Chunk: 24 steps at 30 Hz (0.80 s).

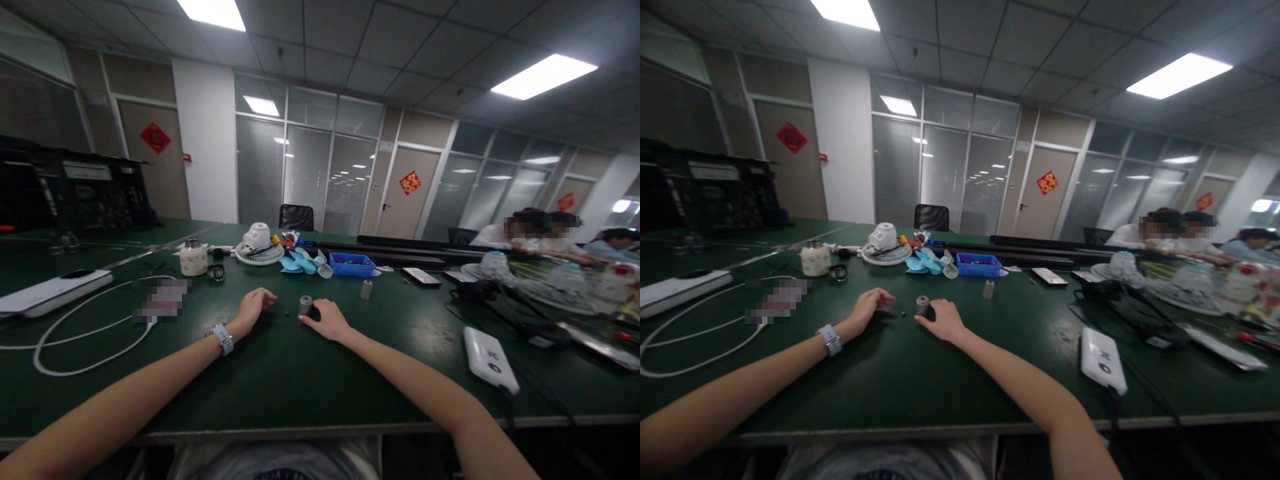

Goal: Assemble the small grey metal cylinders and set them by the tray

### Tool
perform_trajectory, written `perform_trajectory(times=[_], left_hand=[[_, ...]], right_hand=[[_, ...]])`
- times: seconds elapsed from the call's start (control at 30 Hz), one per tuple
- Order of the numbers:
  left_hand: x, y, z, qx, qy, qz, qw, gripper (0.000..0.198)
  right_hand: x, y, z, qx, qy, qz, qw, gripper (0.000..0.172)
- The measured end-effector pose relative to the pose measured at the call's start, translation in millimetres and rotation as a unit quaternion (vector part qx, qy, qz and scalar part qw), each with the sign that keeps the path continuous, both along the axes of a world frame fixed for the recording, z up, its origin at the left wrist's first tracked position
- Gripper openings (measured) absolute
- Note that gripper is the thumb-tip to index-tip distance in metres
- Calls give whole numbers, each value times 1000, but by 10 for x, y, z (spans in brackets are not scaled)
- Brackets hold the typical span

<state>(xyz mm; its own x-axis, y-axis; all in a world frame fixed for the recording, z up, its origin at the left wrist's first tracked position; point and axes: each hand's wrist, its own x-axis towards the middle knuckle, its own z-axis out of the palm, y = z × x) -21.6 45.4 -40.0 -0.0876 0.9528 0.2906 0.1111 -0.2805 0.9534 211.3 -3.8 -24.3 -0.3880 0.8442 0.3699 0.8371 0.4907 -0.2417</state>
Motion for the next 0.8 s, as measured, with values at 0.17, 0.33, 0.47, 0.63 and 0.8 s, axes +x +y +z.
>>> perform_trajectory(times=[0.17,0.33,0.47,0.63,0.8], left_hand=[[10,-24,-25,3,0,-13,1000,11],[-1,-4,-39,1,0,-26,1000,10],[-6,11,-41,-3,-6,-35,999,10],[12,-7,-18,-2,-5,-31,1000,10],[16,-10,-16,-3,14,-35,999,10]], right_hand=[[32,-7,-33,36,9,-3,999,48],[33,-51,-29,48,22,-27,998,47],[184,-61,7,76,32,-58,995,42],[857,102,135,192,105,-212,953,39],[1608,316,173,185,179,-413,874,39]])
